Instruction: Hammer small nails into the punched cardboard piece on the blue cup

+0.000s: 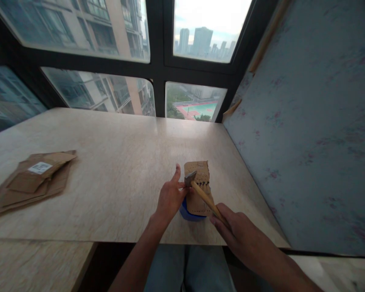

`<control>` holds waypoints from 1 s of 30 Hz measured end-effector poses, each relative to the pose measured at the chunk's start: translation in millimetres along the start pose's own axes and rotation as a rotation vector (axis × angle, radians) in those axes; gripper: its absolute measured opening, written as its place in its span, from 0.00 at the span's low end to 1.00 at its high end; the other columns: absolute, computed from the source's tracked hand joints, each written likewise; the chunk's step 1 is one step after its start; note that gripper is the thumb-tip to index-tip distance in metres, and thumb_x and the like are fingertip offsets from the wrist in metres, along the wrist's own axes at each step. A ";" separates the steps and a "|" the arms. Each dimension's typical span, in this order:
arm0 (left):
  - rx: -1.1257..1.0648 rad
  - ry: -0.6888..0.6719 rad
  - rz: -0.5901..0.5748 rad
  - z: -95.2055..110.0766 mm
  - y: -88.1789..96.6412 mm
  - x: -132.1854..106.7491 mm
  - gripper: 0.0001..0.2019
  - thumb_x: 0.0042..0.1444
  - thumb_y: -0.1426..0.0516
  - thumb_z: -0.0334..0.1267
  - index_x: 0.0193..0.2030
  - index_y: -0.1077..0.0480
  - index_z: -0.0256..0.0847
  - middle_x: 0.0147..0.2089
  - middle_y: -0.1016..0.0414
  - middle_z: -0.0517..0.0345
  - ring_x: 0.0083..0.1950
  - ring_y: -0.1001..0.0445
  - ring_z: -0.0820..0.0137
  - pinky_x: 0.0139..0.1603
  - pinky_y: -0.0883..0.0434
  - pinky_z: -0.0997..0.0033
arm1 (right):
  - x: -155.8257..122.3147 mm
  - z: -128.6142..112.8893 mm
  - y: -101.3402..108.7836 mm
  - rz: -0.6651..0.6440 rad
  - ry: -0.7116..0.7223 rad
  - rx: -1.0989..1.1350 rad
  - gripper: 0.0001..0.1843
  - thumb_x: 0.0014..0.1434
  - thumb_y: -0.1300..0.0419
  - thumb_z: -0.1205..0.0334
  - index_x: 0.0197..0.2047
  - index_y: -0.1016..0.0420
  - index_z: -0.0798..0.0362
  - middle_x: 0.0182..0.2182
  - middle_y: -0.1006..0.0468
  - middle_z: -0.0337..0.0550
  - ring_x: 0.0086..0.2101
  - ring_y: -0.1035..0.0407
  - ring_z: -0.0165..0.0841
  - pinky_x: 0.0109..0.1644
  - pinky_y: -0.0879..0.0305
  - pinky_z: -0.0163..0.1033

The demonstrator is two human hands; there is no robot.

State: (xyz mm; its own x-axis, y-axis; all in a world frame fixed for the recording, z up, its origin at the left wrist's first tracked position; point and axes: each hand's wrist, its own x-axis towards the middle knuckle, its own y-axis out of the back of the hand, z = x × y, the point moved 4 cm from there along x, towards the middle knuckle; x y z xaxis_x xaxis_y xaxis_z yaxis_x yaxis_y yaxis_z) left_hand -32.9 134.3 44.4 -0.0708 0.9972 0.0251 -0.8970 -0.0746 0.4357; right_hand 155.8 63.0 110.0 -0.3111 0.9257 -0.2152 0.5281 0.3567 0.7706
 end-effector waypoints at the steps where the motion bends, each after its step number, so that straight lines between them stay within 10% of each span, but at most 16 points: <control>1: -0.016 -0.001 -0.004 -1.2 -0.5 0.0 0.43 0.54 0.38 0.31 0.73 0.55 0.36 0.41 0.16 0.49 0.48 0.19 0.62 0.44 0.25 0.67 | -0.3 0.9 0.4 0.000 0.005 0.024 0.13 0.65 0.49 0.51 0.36 0.31 0.49 0.24 0.27 0.41 0.26 0.30 0.38 0.30 0.44 0.38; 30: -0.120 -0.168 0.049 -0.5 1.3 -0.1 0.42 0.50 0.33 0.32 0.70 0.45 0.41 0.44 0.17 0.55 0.55 0.22 0.62 0.64 0.31 0.52 | -18.1 37.1 -12.7 0.064 -0.275 0.722 0.25 0.60 0.46 0.34 0.31 0.41 0.48 0.14 0.45 0.23 0.08 0.54 0.19 0.09 0.61 0.25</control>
State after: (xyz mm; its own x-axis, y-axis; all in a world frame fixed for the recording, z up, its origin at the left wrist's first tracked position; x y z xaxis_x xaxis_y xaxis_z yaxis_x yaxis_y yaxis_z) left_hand -34.3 134.1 44.5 -0.0512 0.9789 0.1977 -0.9405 -0.1138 0.3203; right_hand 184.1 46.4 81.8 -0.1055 0.9115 -0.3975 0.9519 0.2083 0.2249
